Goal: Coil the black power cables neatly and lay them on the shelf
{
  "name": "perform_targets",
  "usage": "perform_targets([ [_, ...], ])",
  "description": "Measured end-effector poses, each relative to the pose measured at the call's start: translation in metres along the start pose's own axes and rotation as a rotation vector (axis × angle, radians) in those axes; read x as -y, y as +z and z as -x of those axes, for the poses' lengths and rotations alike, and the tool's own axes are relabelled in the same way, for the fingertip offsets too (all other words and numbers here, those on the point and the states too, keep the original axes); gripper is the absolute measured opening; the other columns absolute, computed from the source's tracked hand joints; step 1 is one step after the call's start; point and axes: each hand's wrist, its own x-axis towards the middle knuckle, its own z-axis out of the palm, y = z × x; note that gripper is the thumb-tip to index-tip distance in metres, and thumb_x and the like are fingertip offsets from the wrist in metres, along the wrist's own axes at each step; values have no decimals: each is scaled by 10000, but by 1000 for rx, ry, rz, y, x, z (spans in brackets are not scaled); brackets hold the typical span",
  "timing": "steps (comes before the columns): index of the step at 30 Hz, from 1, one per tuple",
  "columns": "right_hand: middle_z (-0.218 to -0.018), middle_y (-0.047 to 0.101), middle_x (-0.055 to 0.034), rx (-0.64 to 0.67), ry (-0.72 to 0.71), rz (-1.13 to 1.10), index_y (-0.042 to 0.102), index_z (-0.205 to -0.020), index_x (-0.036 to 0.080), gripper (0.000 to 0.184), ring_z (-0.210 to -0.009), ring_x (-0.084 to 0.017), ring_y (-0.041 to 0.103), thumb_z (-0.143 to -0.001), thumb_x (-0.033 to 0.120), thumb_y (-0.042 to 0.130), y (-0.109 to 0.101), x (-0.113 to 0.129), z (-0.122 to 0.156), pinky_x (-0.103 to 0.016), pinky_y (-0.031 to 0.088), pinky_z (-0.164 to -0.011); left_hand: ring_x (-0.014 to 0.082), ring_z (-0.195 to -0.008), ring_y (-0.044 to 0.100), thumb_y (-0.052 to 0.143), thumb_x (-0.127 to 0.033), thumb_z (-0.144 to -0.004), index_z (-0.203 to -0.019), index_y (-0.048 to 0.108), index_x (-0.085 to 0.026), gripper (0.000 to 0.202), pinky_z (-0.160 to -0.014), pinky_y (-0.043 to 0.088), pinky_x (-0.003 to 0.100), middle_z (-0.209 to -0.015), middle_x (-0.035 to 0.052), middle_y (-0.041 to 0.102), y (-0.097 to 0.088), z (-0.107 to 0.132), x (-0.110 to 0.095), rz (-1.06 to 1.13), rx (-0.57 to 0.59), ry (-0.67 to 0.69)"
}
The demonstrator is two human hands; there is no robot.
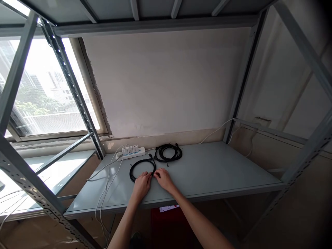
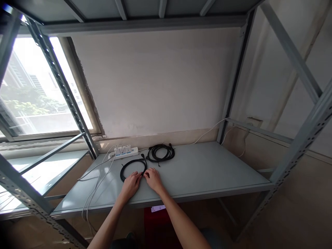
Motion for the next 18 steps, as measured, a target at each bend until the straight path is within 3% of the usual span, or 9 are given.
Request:
perform_targets([
  [9,-807,637,-16,-95,65,-202,687,-738,202,143,-847,-196,604,-755,61,692,2,-5,-2,-284,459,-763,233,-1041,644,320,-281,-1053,-1312,626,-219,406,-856,458,313,-1077,97,682,-2,-1,-1,18,28,-36],
  [14,-816,627,-16,-129,32,-187,644,-705,209,183,-868,-208,594,-736,31,674,-1,0,-1,-307,460,-784,238,-1076,625,315,-267,-1046,-1449,497,-256,442,-893,464,330,-1163,94,660,-7,0,-5,59,5,1],
  [18,-853,633,-22,-169,42,-207,639,-728,215,143,-899,-214,587,-762,91,701,-6,5,2,-324,464,-813,238,-1056,595,334,-218,-1016,-1245,583,-258,341,-909,465,342,-1113,79,612,-12,2,-9,79,-30,40],
])
